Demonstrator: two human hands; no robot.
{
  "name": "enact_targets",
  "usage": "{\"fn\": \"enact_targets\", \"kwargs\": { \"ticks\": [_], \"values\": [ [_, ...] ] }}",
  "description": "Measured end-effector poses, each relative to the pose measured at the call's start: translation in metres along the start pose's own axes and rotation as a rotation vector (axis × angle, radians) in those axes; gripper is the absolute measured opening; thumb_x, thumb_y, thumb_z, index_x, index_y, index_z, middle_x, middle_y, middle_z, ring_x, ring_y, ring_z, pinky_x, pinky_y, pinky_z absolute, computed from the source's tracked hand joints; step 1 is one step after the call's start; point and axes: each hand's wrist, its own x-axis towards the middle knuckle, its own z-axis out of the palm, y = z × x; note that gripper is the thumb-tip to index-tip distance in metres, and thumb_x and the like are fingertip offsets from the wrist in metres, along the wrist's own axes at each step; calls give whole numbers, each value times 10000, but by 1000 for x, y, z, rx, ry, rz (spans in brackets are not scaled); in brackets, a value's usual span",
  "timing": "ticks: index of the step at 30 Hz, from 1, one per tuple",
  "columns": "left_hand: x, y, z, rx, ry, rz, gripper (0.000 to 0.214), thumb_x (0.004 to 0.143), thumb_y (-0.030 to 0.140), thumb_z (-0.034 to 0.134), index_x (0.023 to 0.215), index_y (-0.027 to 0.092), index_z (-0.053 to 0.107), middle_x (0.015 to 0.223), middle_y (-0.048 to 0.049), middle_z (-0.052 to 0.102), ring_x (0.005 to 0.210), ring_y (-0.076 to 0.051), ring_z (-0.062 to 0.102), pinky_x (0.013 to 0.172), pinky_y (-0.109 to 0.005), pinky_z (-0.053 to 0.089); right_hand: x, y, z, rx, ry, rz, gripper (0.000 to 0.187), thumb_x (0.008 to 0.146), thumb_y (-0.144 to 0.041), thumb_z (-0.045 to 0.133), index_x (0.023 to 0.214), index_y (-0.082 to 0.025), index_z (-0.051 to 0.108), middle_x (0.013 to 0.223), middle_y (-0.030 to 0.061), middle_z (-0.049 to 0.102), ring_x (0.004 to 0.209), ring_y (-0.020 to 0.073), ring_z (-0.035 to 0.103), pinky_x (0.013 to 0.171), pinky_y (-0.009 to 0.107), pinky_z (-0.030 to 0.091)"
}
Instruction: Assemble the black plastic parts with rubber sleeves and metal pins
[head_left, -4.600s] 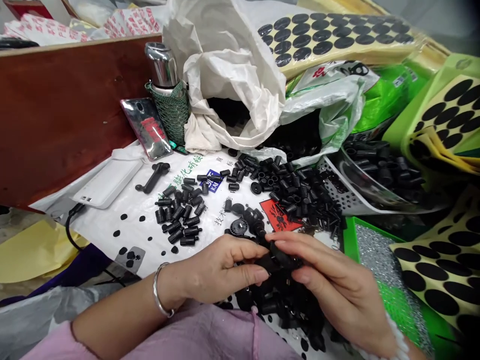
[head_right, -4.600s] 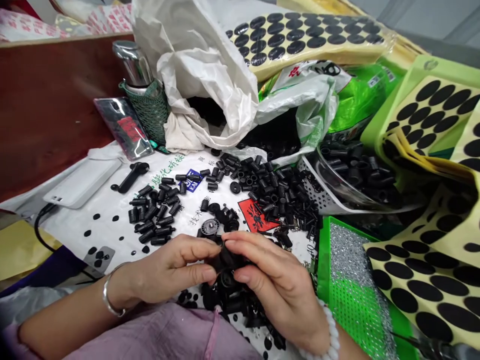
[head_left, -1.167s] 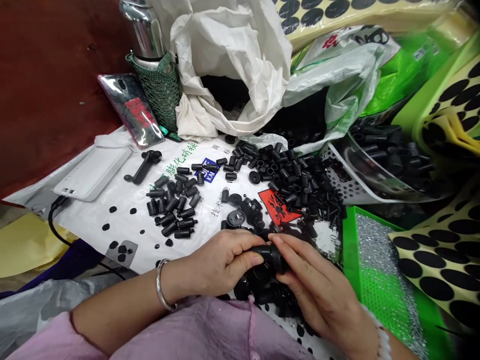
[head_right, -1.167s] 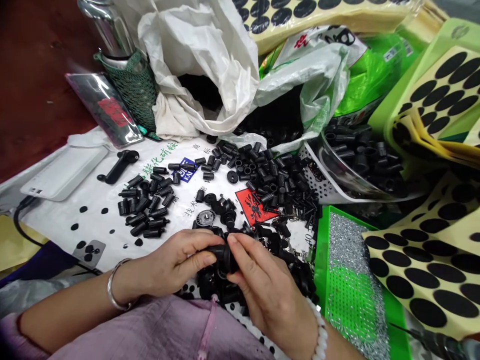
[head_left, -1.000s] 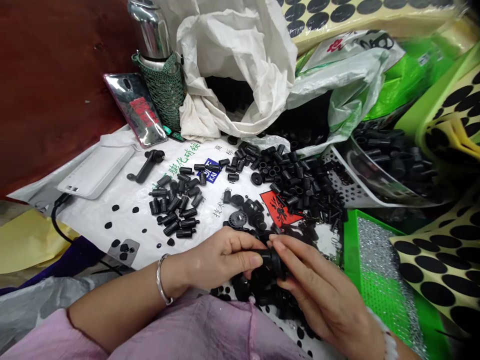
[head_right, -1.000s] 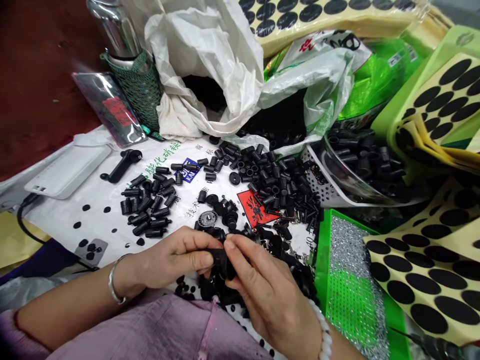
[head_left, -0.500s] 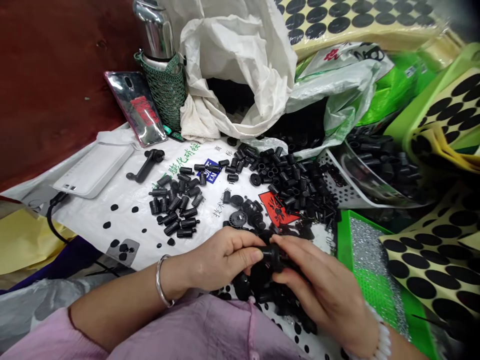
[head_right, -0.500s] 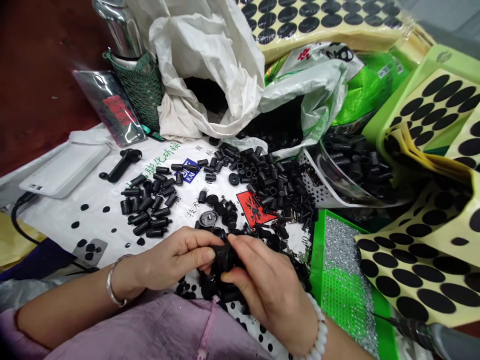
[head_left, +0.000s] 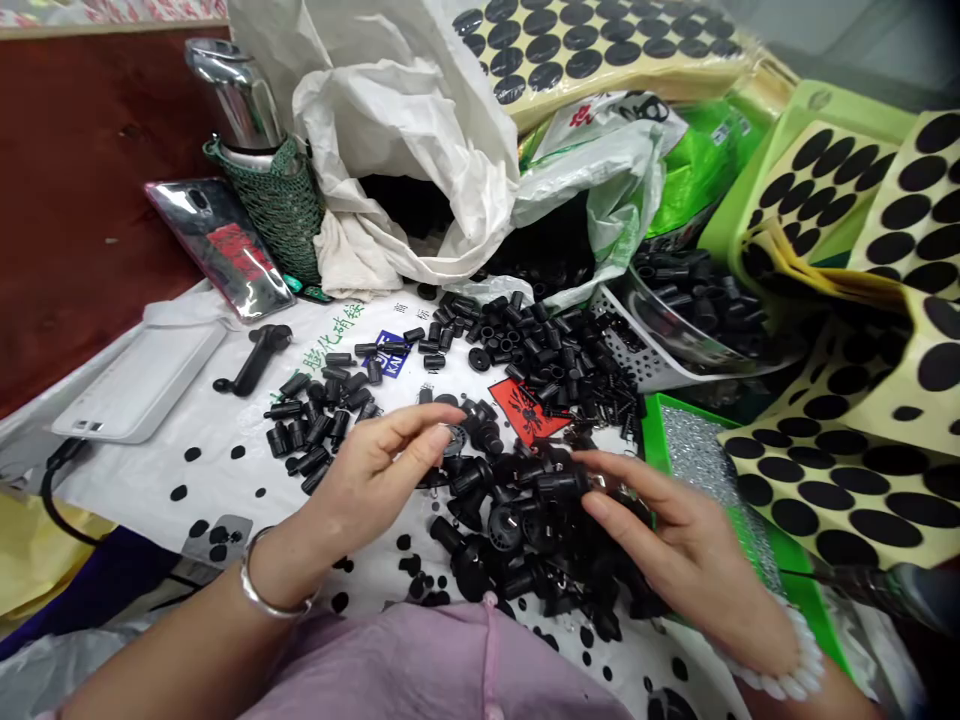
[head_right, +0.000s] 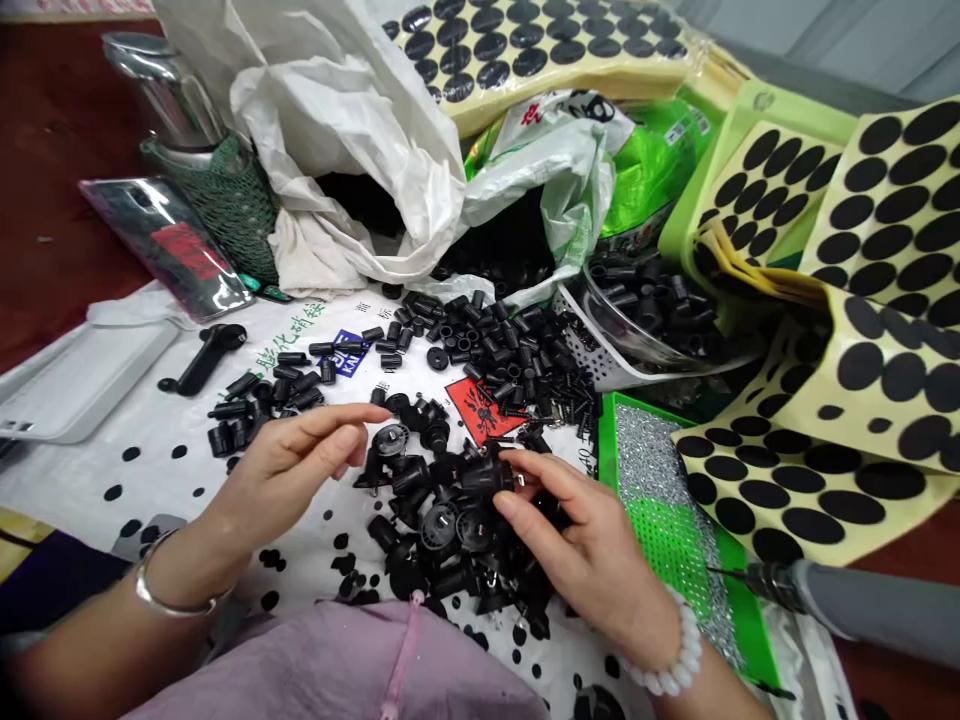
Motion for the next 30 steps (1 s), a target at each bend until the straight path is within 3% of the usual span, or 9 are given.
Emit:
{"fn": "enact_targets", "kwargs": {
  "ticks": [3,6,10,12,15,18,23,26,30],
  "values": [
    [3,-4,0,32,36,-25,298,845,349,470,1015,162,627,617,6,538,566,-100,478,509,-189,384,-6,7,1,-61,-30,22,257,824,-347,513,987,-176,616,811,50,676,698,152,629,623,280,522],
    [4,-6,5,79,7,-5,282,835,339,486,1007,174,637,643,1,573,570,-101,497,521,-186,404,-5,10,0,-51,-85,24,346,878,-368,396,1060,-157,601,815,61,684,708,152,638,615,279,525],
    [4,-6,8,120,-2,6,260,818,337,503,955,182,662,640,-5,605,563,-107,524,521,-185,431,3,21,-18,-209,9,146,405,897,-399,337,1117,-154,573,804,55,690,664,142,639,590,264,518],
    [6,-6,9,126,6,-9,259,809,341,510,940,183,668,631,-7,613,554,-109,532,511,-182,437,8,29,-28,-352,11,205,383,893,-400,355,1106,-173,577,881,54,690,739,149,644,660,270,515],
    [8,-7,10,138,-7,-14,258,803,344,517,944,190,667,639,-7,621,559,-110,544,513,-180,447,18,40,-34,-490,-54,243,334,882,-359,394,1084,-175,586,1001,70,664,869,191,625,769,323,482],
    [9,-9,12,137,-39,-19,259,806,349,510,944,195,665,645,-7,625,560,-110,552,515,-177,456,28,46,-27,-558,-181,262,259,856,-310,446,1000,-182,619,955,77,663,834,218,623,730,346,468],
    [6,-12,8,203,-50,-35,284,805,384,514,977,208,657,663,-11,633,578,-120,557,518,-179,455,39,54,-12,-626,-373,289,181,826,-303,517,880,-166,623,876,61,648,790,180,609,704,328,463],
    [5,-13,3,215,-47,-47,288,811,395,508,987,218,652,678,-7,637,589,-116,561,534,-172,459,40,57,-11,-650,-422,308,237,851,-348,494,929,-146,591,899,42,627,798,146,593,731,344,470],
    [7,-13,1,212,-42,-65,296,811,404,504,978,211,653,677,-6,635,586,-111,560,547,-167,468,46,56,-20,-672,-403,328,244,852,-363,481,924,-171,613,878,59,641,809,168,603,725,318,464]
  ]
}}
